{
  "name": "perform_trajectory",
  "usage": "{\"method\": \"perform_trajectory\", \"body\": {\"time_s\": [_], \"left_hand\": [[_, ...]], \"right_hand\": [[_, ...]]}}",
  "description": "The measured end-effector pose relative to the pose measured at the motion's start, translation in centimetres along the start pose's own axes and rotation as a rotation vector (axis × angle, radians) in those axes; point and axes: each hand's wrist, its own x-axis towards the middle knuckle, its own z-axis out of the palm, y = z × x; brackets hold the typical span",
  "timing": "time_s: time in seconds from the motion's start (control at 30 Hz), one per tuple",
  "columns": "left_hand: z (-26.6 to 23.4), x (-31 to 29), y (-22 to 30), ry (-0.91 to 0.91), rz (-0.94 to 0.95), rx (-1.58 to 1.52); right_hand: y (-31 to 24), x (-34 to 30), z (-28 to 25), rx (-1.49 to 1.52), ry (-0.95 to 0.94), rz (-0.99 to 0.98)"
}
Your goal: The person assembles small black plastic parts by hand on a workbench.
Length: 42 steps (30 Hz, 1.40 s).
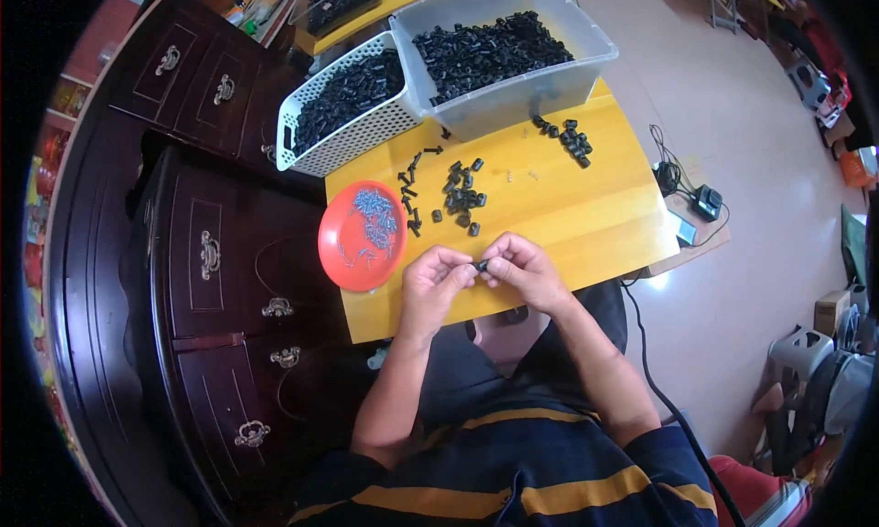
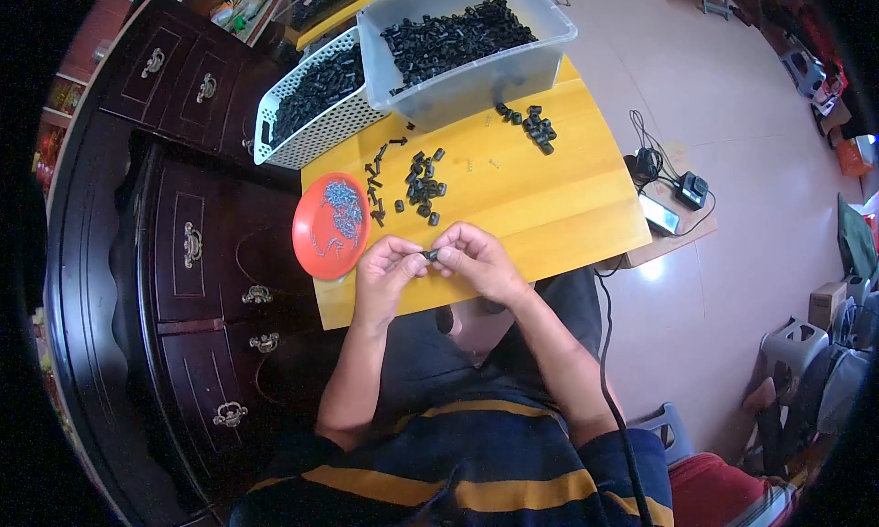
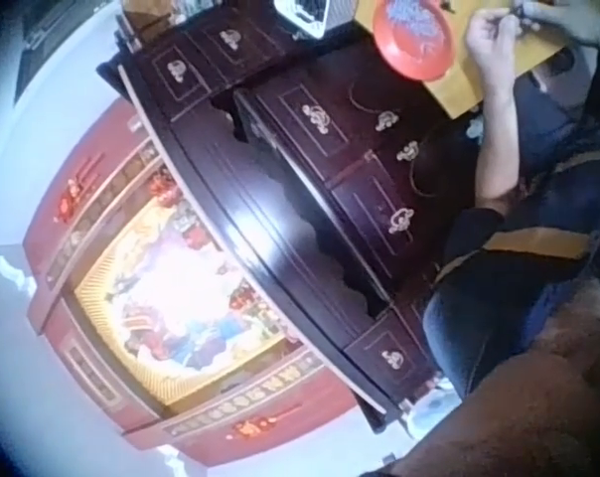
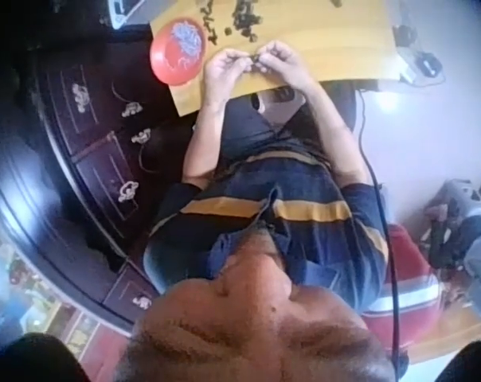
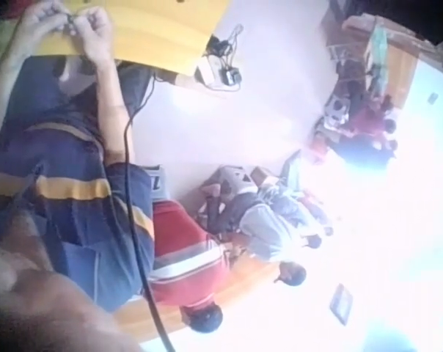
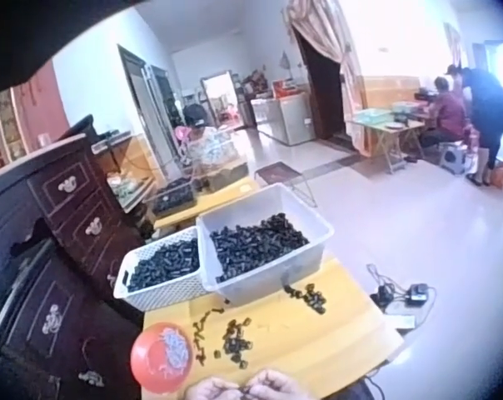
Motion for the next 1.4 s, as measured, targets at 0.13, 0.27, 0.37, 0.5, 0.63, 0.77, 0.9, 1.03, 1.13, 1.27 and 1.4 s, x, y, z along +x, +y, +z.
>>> {"method": "perform_trajectory", "body": {"time_s": [0.13, 0.27, 0.37, 0.5, 0.63, 0.77, 0.9, 1.03, 1.13, 1.27, 1.4], "left_hand": [[-0.2, 0.0, -0.3, -0.031, 0.0, 0.01], [-0.2, 0.0, 0.0, -0.037, 0.015, 0.07], [-0.5, 0.1, -0.1, -0.042, 0.029, 0.127], [-1.0, -0.1, -0.5, -0.023, 0.006, 0.218], [-0.6, -0.3, -0.3, -0.001, 0.072, 0.297], [-0.2, 0.0, -0.7, 0.01, 0.125, 0.335], [-0.1, 0.6, 0.1, -0.016, 0.144, 0.311], [1.5, 1.2, 2.1, -0.034, 0.275, 0.379], [1.7, 1.1, 2.0, -0.018, 0.414, 0.555], [2.9, 0.4, 2.5, 0.023, 0.621, 0.917], [3.8, 1.2, 2.3, 0.073, 0.784, 1.063]], "right_hand": [[0.3, 0.1, 0.0, 0.022, 0.027, -0.014], [0.4, 0.2, 0.0, 0.011, 0.022, -0.013], [0.9, 0.0, 0.1, -0.04, 0.026, -0.043], [0.9, -0.4, 0.7, -0.292, 0.102, -0.056], [1.0, -0.4, 1.1, -0.274, 0.117, -0.051], [1.3, -0.3, 0.7, -0.334, 0.113, -0.098], [1.5, 0.4, 0.3, -0.079, 0.053, -0.113], [0.5, 0.7, 0.5, -0.018, 0.067, -0.056], [0.7, 0.8, 0.0, -0.013, 0.052, -0.054], [0.9, 0.5, -0.1, 0.103, 0.109, -0.08], [1.0, 0.8, 0.5, 0.173, 0.135, -0.092]]}}
